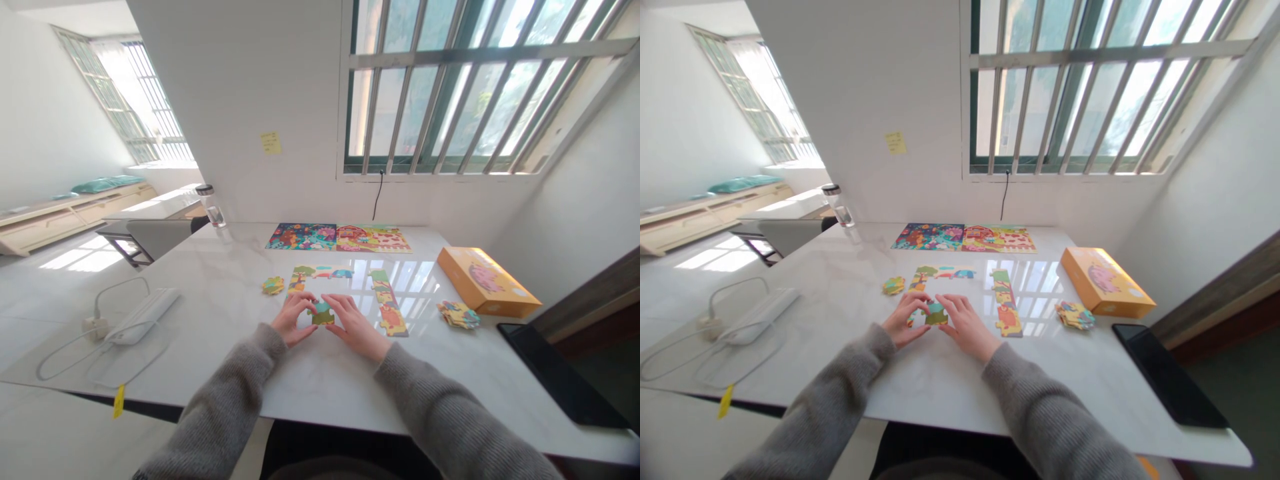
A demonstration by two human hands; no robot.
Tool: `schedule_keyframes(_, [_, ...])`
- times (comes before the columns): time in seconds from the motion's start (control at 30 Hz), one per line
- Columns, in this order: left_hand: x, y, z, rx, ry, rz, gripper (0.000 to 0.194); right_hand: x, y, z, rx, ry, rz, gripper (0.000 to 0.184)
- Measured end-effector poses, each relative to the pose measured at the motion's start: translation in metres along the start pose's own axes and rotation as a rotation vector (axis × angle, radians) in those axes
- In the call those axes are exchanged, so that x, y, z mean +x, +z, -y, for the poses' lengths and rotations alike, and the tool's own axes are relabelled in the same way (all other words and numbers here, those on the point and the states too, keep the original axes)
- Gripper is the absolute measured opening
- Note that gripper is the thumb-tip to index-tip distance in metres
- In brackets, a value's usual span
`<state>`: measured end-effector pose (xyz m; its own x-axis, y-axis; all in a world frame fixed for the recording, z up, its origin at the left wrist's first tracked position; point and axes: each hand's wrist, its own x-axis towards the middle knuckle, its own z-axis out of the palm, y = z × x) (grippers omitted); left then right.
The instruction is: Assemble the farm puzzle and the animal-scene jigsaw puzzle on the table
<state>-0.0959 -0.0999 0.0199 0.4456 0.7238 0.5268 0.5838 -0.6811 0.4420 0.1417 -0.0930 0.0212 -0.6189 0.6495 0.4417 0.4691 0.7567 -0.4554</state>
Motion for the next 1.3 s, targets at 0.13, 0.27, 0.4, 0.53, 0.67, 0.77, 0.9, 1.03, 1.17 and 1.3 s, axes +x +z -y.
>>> schedule_keyframes(0.13, [-0.002,0.002,0.002,-0.044,-0.009,0.027,0.019,0.001,0.000,0.001,0.052,0.023,0.015,0.069])
schedule_keyframes(0.27, [-0.005,-0.001,0.012,-0.022,-0.011,0.045,0.030,0.000,0.001,0.002,0.070,0.073,0.027,0.055])
schedule_keyframes(0.4, [-0.011,-0.008,0.036,0.020,-0.113,-0.044,0.025,-0.002,0.002,0.004,-0.001,0.117,0.079,0.036])
schedule_keyframes(0.53, [-0.017,-0.011,0.058,0.110,-0.222,0.030,0.024,-0.003,0.001,0.006,-0.069,0.143,0.126,0.029])
schedule_keyframes(0.67, [-0.022,-0.010,0.065,0.112,-0.206,0.073,0.028,-0.003,0.000,0.007,-0.093,0.143,0.149,0.028])
schedule_keyframes(0.77, [-0.027,-0.011,0.067,0.106,-0.205,0.091,0.031,-0.003,-0.001,0.005,-0.082,0.138,0.166,0.027])
schedule_keyframes(0.9, [-0.038,-0.011,0.071,0.080,-0.202,0.123,0.036,-0.001,0.000,-0.001,-0.052,0.138,0.174,0.041])
schedule_keyframes(1.03, [-0.043,-0.010,0.071,0.083,-0.175,0.106,0.036,0.007,0.005,-0.003,0.001,0.112,0.164,0.056])
schedule_keyframes(1.17, [-0.041,-0.010,0.061,0.116,-0.183,0.097,0.031,0.021,0.016,-0.002,0.019,0.042,0.126,0.056])
schedule_keyframes(1.3, [-0.039,-0.015,0.051,0.109,-0.205,0.107,0.026,0.033,0.027,-0.004,0.002,-0.015,0.130,0.044])
